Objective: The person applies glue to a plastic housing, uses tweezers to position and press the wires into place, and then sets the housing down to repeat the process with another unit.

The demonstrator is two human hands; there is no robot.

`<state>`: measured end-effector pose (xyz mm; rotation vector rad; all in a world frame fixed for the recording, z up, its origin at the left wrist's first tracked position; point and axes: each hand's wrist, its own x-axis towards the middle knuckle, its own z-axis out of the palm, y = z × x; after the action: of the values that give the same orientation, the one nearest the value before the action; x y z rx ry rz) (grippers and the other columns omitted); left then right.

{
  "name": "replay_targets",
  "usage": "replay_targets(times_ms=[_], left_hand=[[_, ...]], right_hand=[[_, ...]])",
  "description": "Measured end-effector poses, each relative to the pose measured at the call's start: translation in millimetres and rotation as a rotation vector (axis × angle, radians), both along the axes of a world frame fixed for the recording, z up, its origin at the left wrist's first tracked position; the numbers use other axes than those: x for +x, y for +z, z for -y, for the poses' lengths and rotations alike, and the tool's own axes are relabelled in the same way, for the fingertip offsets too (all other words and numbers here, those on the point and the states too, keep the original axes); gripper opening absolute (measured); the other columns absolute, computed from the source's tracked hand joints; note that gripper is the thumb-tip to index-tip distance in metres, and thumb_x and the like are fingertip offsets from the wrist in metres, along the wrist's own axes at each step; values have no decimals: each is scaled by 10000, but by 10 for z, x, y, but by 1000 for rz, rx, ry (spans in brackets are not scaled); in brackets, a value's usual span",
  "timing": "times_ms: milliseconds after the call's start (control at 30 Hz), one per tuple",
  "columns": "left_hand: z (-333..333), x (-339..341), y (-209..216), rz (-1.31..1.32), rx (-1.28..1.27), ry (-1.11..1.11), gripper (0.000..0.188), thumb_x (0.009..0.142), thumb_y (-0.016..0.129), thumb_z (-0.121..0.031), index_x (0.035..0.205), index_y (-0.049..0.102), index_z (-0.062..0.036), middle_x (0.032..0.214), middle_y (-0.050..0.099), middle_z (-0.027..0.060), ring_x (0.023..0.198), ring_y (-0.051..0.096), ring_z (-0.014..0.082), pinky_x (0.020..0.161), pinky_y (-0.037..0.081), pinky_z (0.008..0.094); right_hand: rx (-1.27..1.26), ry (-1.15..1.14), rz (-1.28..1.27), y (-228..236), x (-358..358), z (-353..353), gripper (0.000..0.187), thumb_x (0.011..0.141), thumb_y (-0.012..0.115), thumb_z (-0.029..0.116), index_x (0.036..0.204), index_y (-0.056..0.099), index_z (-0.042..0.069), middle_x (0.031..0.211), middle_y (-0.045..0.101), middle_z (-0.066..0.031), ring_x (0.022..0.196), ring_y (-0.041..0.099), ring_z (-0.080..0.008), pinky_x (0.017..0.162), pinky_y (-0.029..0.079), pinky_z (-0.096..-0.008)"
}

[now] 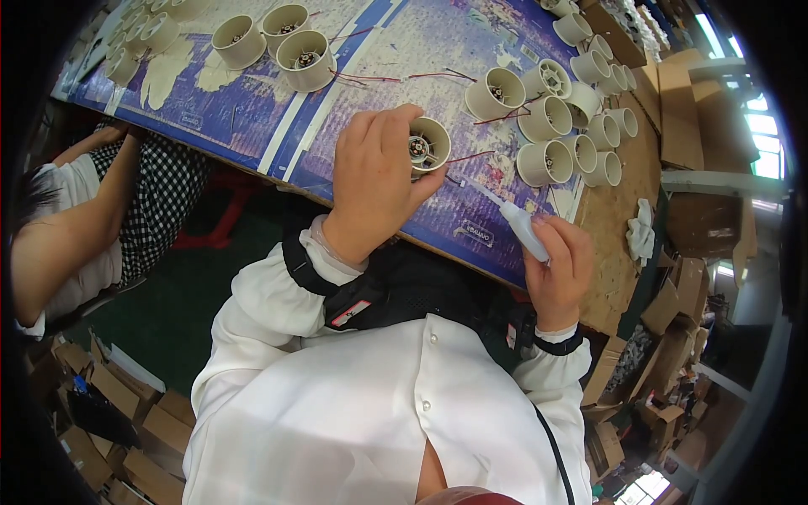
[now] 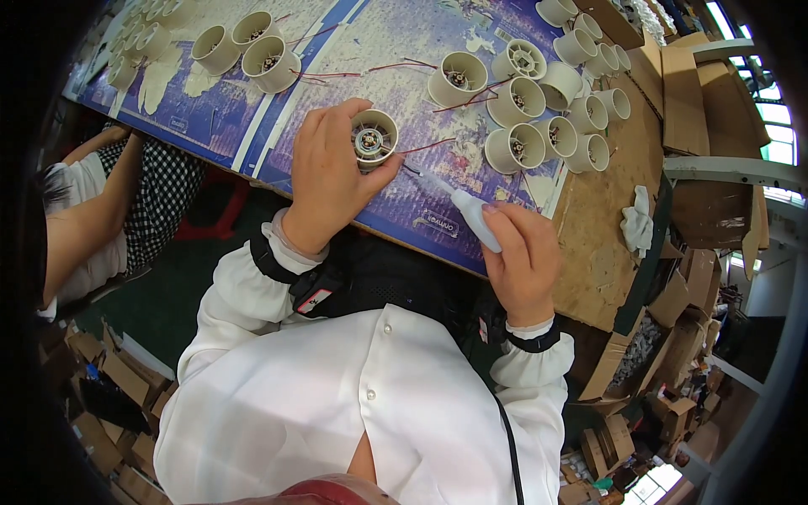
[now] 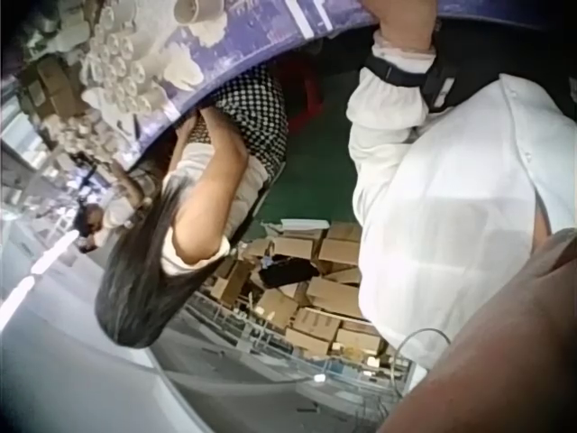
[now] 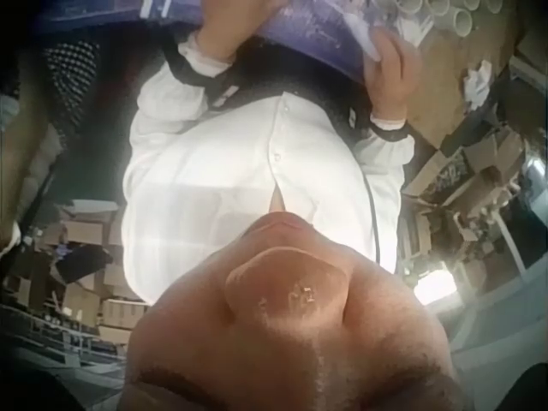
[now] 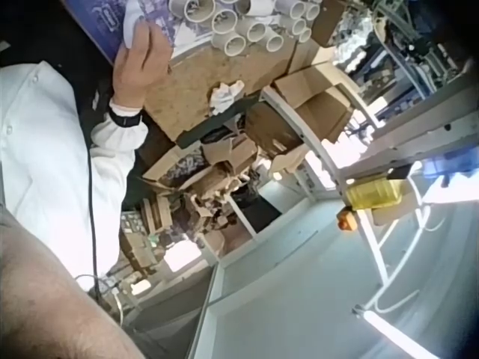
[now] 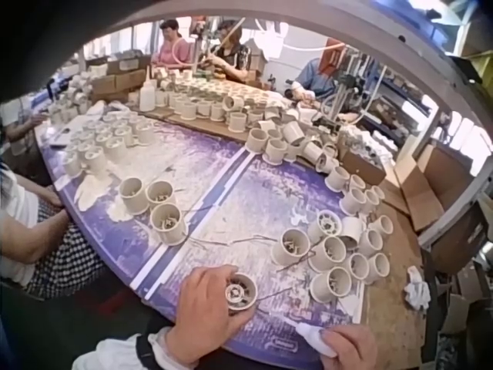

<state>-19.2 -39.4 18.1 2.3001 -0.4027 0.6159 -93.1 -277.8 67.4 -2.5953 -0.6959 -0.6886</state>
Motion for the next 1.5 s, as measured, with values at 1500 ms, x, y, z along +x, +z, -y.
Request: replay_targets(times_ms=[1500], left_hand=[[-1050,386,194,188,421,269,457,817,737,-184,1265,647,-195,1386,496,150,1271,398,395,1092,294,498]], right_hand=[[1311,-321,-334,-406,-243,542,286,977,634,139,1225,562,17,1046,625,-27,940,584,-104,832,465,-241]])
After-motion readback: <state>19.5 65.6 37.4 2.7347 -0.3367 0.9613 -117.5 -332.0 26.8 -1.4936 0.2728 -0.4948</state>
